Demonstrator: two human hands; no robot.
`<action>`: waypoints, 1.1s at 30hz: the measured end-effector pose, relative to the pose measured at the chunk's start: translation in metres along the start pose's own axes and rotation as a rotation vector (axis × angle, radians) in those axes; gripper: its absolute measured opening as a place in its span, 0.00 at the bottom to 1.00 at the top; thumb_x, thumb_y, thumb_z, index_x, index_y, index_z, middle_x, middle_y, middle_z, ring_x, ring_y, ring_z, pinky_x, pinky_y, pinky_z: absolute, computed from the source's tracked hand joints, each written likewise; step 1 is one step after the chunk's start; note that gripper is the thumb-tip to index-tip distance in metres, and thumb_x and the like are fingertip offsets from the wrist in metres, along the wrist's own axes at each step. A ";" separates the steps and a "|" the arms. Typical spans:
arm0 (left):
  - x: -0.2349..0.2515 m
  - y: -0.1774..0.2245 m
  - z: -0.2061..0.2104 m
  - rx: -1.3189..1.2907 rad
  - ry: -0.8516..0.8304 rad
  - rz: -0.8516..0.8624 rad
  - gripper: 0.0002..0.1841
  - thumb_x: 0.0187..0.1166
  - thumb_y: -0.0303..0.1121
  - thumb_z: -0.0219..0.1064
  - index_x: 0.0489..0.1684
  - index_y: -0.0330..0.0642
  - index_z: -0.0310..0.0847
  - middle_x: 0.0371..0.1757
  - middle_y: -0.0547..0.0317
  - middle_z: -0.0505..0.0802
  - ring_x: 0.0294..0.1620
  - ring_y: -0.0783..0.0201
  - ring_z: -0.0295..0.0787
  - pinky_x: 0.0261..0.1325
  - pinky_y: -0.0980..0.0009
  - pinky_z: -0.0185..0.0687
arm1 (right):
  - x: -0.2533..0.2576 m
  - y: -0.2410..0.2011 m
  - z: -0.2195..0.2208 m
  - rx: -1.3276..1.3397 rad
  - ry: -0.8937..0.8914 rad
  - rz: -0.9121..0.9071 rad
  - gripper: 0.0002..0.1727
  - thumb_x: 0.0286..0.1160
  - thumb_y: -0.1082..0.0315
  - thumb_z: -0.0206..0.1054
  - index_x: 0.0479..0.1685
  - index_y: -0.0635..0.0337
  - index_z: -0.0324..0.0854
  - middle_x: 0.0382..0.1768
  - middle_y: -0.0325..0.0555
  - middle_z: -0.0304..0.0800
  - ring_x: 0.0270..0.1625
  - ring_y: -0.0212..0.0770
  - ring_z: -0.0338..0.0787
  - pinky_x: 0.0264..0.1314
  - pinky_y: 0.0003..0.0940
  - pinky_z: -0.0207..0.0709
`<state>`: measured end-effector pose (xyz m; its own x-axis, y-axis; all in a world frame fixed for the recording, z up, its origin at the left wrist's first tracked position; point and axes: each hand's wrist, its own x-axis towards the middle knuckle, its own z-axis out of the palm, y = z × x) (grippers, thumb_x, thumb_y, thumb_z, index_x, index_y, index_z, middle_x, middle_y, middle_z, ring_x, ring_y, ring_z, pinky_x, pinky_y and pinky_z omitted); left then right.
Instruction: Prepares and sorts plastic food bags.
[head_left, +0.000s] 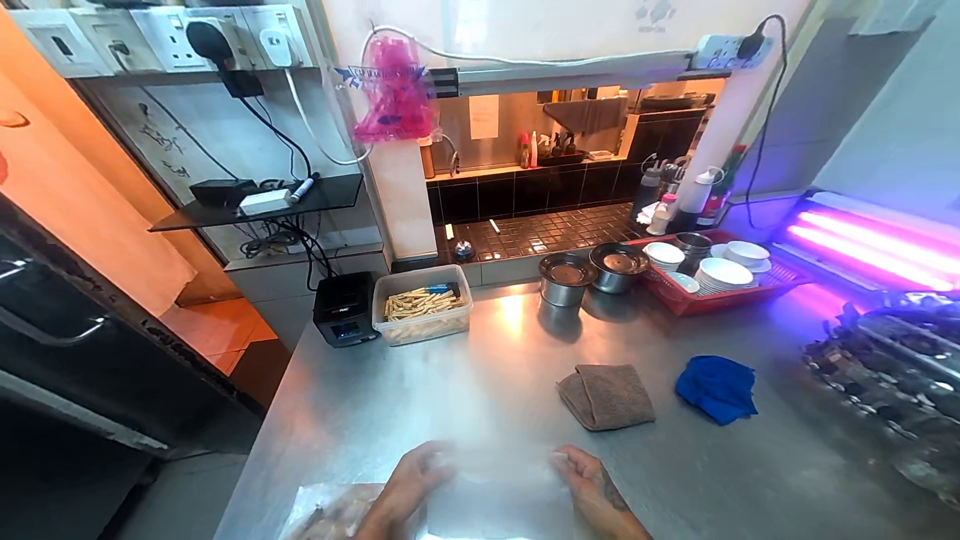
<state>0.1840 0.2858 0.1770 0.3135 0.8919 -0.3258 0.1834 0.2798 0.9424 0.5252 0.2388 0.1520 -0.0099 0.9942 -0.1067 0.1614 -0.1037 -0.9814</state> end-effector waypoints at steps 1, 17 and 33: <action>0.005 -0.004 0.003 -0.074 0.058 0.003 0.23 0.76 0.31 0.74 0.70 0.37 0.81 0.47 0.50 0.96 0.42 0.63 0.94 0.51 0.63 0.91 | 0.000 0.003 0.005 0.019 0.053 0.035 0.08 0.81 0.68 0.65 0.47 0.63 0.87 0.29 0.38 0.90 0.32 0.27 0.87 0.42 0.28 0.82; 0.040 -0.002 0.068 0.725 0.490 -0.333 0.24 0.95 0.47 0.45 0.69 0.42 0.82 0.54 0.40 0.95 0.60 0.41 0.92 0.63 0.39 0.82 | 0.023 0.004 0.046 -0.620 0.286 0.331 0.20 0.91 0.55 0.54 0.63 0.59 0.83 0.47 0.58 0.95 0.53 0.59 0.94 0.57 0.58 0.82; 0.012 -0.062 0.020 1.093 0.252 0.523 0.17 0.80 0.21 0.62 0.63 0.37 0.89 0.67 0.43 0.92 0.68 0.44 0.90 0.73 0.47 0.82 | 0.014 0.087 -0.007 -0.900 0.170 -0.753 0.23 0.73 0.75 0.58 0.62 0.45 0.91 0.64 0.45 0.92 0.70 0.47 0.89 0.74 0.45 0.80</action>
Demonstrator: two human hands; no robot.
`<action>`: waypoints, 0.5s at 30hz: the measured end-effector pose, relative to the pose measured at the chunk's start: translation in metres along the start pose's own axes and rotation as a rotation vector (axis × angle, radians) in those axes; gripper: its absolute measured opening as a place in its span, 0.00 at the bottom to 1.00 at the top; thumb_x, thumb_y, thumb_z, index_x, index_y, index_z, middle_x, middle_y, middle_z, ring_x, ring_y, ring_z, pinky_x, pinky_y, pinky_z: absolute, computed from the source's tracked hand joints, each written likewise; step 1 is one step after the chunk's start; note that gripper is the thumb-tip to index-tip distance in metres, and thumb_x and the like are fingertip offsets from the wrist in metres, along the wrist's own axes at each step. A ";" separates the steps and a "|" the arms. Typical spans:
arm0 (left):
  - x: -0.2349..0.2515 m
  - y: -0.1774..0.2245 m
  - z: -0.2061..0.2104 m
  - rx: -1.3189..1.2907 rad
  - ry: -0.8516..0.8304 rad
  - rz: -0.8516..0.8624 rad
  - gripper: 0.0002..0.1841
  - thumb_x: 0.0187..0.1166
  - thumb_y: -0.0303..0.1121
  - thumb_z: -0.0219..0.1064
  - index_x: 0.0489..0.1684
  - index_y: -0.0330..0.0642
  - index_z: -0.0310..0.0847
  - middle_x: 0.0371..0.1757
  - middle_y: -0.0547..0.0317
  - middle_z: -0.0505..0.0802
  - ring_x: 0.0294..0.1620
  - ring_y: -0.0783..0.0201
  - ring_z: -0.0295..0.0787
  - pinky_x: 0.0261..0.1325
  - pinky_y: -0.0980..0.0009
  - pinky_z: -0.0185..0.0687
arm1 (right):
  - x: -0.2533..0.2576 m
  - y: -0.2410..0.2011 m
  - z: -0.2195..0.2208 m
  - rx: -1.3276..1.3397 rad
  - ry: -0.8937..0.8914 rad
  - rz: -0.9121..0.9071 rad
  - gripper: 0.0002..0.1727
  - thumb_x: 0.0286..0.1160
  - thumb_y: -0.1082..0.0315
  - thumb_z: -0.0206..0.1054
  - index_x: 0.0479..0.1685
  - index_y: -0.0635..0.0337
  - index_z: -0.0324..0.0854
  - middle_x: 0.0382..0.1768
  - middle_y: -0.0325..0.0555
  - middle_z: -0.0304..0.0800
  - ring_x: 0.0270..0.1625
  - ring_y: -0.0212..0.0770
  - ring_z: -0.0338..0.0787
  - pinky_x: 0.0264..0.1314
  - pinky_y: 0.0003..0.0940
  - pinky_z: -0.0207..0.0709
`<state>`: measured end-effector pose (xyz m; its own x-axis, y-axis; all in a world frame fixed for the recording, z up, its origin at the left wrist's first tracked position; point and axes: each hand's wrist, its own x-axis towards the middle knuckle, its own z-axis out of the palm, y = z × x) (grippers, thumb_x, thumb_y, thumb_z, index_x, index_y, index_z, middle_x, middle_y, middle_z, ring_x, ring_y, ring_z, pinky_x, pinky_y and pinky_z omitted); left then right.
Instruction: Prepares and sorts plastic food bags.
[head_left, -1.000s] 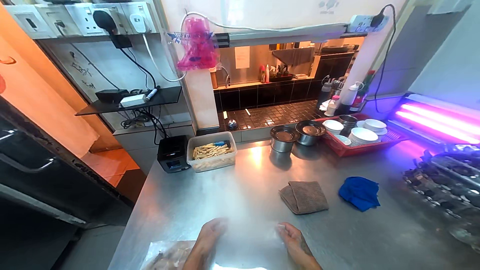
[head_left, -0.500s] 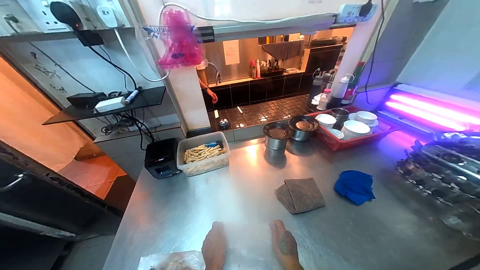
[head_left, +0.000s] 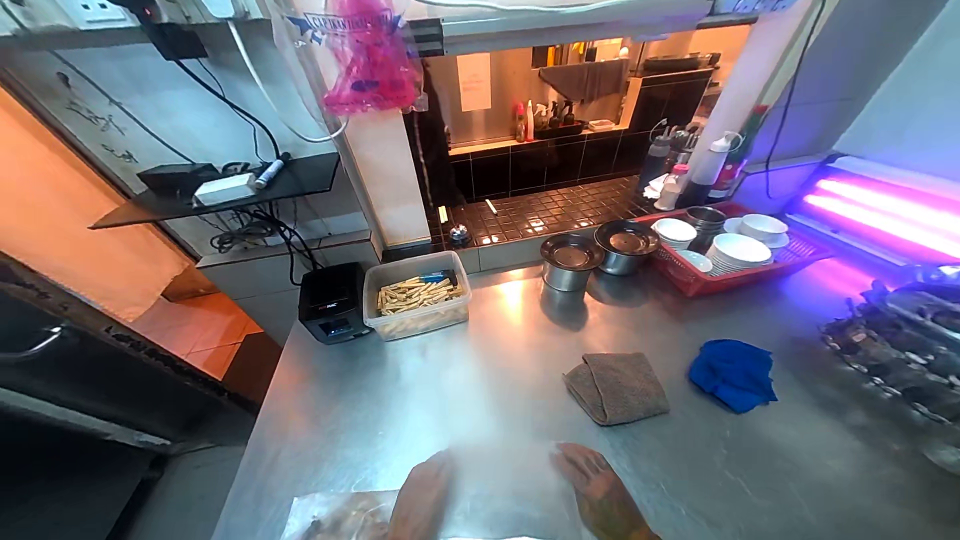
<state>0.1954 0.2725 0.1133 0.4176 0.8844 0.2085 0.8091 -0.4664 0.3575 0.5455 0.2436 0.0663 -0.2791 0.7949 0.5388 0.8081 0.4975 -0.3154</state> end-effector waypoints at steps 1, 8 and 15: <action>-0.006 -0.005 -0.007 -0.015 -0.106 0.032 0.23 0.78 0.21 0.62 0.73 0.37 0.83 0.75 0.43 0.87 0.76 0.44 0.84 0.79 0.47 0.76 | -0.004 0.005 -0.009 0.042 -0.105 -0.039 0.26 0.74 0.72 0.58 0.71 0.48 0.86 0.72 0.47 0.87 0.76 0.48 0.84 0.79 0.48 0.75; -0.011 -0.021 -0.030 -0.039 -0.458 0.193 0.50 0.74 0.58 0.72 0.95 0.44 0.53 0.93 0.40 0.61 0.93 0.46 0.58 0.94 0.44 0.47 | -0.006 0.010 -0.025 0.101 -0.380 -0.034 0.62 0.56 0.22 0.70 0.89 0.57 0.64 0.87 0.55 0.68 0.90 0.54 0.66 0.91 0.63 0.54; 0.018 0.007 -0.042 -0.423 -0.323 -0.382 0.30 0.93 0.50 0.50 0.54 0.25 0.86 0.56 0.32 0.91 0.65 0.41 0.88 0.75 0.45 0.76 | 0.038 -0.012 -0.013 0.267 -0.071 0.336 0.32 0.82 0.42 0.60 0.23 0.62 0.89 0.47 0.55 0.94 0.67 0.56 0.87 0.76 0.62 0.68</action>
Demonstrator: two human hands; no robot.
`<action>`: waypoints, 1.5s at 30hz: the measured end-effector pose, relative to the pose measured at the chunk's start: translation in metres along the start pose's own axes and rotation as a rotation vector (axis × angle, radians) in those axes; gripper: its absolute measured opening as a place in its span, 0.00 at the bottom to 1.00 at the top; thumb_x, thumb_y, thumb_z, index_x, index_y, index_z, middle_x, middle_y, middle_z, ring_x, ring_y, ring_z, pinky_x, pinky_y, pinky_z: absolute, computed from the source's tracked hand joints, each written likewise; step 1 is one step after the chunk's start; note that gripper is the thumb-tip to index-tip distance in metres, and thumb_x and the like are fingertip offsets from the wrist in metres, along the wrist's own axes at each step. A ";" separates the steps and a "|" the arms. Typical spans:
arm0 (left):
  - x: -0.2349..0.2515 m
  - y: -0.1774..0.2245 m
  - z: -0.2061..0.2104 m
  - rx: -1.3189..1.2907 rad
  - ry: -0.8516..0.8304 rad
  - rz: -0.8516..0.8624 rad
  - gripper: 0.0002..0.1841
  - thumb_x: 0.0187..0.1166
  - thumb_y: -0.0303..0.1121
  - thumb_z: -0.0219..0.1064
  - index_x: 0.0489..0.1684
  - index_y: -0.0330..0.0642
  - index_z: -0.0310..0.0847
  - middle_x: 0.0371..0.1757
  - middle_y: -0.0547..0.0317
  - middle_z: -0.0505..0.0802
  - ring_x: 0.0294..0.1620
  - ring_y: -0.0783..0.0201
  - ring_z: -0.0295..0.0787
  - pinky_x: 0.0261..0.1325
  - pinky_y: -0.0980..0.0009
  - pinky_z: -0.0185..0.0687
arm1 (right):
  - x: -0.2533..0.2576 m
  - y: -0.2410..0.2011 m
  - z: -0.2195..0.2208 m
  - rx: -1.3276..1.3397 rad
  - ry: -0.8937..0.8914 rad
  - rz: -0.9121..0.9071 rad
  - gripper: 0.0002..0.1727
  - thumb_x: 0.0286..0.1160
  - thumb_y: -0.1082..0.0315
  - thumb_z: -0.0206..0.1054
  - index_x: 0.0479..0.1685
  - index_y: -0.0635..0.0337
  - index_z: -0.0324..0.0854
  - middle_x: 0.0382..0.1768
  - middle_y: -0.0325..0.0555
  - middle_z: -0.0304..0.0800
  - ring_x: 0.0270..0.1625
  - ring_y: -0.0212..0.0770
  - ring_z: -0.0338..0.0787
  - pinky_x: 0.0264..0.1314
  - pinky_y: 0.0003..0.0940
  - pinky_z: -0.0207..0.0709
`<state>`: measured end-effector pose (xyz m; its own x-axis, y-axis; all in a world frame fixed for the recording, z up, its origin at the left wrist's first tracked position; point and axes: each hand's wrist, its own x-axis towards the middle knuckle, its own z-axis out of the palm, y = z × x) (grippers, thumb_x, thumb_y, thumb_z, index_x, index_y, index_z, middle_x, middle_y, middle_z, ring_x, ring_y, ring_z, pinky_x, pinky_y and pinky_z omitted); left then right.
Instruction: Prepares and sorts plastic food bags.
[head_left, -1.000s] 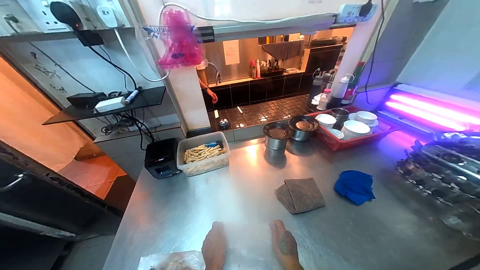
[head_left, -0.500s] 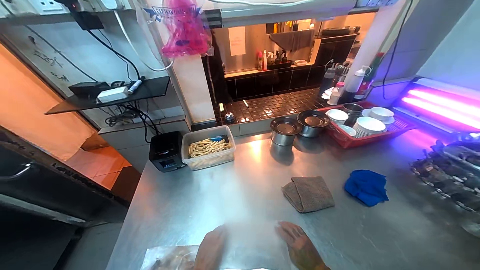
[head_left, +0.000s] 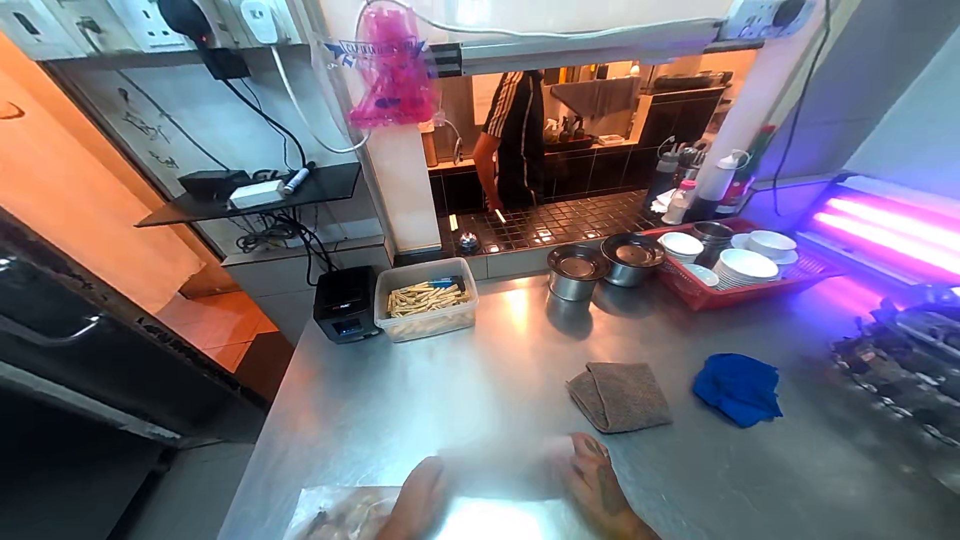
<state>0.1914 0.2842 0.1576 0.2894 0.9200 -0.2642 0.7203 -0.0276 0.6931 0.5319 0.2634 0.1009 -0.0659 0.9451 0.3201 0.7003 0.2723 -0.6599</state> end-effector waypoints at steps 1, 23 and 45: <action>0.004 0.010 0.001 -0.060 0.012 -0.135 0.32 0.94 0.51 0.48 0.50 0.25 0.86 0.51 0.32 0.92 0.60 0.40 0.90 0.70 0.43 0.78 | 0.008 -0.013 -0.001 -0.002 -0.058 0.154 0.35 0.83 0.41 0.58 0.20 0.65 0.87 0.43 0.56 0.92 0.61 0.56 0.88 0.71 0.62 0.69; -0.029 0.026 0.125 0.455 0.388 0.205 0.30 0.92 0.55 0.44 0.89 0.58 0.68 0.92 0.50 0.67 0.94 0.42 0.54 0.93 0.35 0.40 | -0.039 -0.049 0.033 -0.390 -0.212 -0.155 0.41 0.87 0.35 0.46 0.89 0.54 0.68 0.89 0.56 0.65 0.92 0.62 0.59 0.90 0.75 0.40; -0.045 -0.006 0.024 0.220 0.514 0.170 0.23 0.92 0.40 0.50 0.75 0.42 0.83 0.82 0.54 0.82 0.90 0.52 0.67 0.94 0.52 0.53 | -0.004 -0.073 0.030 -0.253 -0.150 -0.215 0.35 0.86 0.44 0.55 0.82 0.60 0.76 0.85 0.63 0.70 0.89 0.69 0.64 0.90 0.72 0.45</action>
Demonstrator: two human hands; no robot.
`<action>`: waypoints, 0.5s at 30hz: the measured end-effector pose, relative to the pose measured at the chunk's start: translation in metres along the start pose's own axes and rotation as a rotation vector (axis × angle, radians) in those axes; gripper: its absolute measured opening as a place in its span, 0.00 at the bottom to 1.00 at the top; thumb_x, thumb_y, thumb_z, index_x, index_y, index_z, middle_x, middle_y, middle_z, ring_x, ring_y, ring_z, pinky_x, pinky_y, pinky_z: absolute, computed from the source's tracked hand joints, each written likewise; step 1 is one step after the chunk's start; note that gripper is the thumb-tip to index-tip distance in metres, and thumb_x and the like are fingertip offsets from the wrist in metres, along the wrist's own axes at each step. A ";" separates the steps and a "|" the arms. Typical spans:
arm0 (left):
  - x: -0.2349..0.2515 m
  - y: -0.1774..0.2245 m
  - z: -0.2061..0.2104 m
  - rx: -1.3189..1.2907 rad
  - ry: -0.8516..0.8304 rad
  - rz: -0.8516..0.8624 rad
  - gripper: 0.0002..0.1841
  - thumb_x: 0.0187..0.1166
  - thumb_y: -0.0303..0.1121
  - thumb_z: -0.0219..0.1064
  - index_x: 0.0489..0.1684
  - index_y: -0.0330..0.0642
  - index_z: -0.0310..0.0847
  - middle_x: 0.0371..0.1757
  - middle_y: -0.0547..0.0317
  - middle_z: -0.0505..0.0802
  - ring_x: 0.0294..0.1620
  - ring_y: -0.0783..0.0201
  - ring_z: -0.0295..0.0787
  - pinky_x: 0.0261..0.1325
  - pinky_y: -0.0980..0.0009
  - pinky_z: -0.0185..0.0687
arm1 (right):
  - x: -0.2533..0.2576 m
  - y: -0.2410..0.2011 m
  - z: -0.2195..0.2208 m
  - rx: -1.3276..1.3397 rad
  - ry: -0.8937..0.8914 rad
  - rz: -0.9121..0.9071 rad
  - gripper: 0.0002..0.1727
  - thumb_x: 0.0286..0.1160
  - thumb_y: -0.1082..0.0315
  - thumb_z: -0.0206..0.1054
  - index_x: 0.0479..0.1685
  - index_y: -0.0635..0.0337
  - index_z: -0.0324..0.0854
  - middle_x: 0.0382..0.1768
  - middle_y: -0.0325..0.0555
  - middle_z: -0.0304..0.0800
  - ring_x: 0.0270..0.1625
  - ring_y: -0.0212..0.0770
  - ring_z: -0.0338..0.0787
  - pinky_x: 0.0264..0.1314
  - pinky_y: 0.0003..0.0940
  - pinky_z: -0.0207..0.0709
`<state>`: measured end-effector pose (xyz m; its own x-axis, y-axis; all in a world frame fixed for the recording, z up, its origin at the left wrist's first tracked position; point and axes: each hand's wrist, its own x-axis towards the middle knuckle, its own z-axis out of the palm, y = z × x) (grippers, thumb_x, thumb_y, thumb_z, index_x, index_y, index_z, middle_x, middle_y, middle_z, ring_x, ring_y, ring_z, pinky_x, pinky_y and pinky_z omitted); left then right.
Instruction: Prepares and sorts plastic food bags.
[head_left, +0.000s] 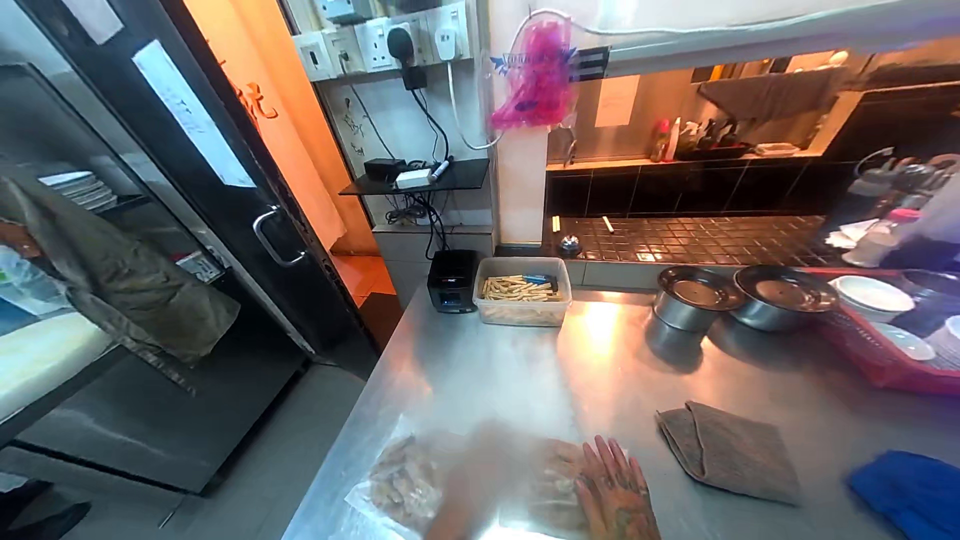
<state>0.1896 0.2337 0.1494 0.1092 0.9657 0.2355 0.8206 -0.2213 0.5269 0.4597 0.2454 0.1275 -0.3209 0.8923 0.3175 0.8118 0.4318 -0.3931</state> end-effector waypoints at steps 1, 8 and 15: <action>-0.004 -0.019 -0.020 0.066 0.025 -0.017 0.22 0.91 0.40 0.51 0.75 0.44 0.84 0.81 0.56 0.83 0.89 0.52 0.67 0.93 0.52 0.54 | 0.004 -0.014 -0.002 0.020 0.061 -0.038 0.31 0.86 0.49 0.56 0.78 0.62 0.79 0.82 0.62 0.75 0.87 0.68 0.68 0.89 0.69 0.52; -0.004 -0.133 -0.104 0.257 -0.615 -0.197 0.27 0.95 0.47 0.42 0.87 0.50 0.70 0.91 0.54 0.70 0.94 0.50 0.55 0.95 0.47 0.39 | 0.056 -0.127 0.035 0.264 -0.530 0.006 0.28 0.91 0.59 0.51 0.84 0.63 0.71 0.81 0.59 0.76 0.86 0.56 0.73 0.91 0.51 0.58; 0.043 -0.171 -0.127 0.193 -0.829 -0.097 0.25 0.85 0.48 0.62 0.74 0.45 0.83 0.72 0.44 0.88 0.80 0.42 0.76 0.84 0.40 0.61 | 0.114 -0.128 0.074 0.171 -0.805 0.108 0.22 0.80 0.59 0.65 0.70 0.55 0.85 0.66 0.60 0.87 0.74 0.61 0.81 0.79 0.63 0.67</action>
<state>-0.0174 0.2960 0.1733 0.3466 0.7829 -0.5166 0.9204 -0.1777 0.3482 0.2834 0.3021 0.1503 -0.5492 0.7233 -0.4186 0.7936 0.2943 -0.5325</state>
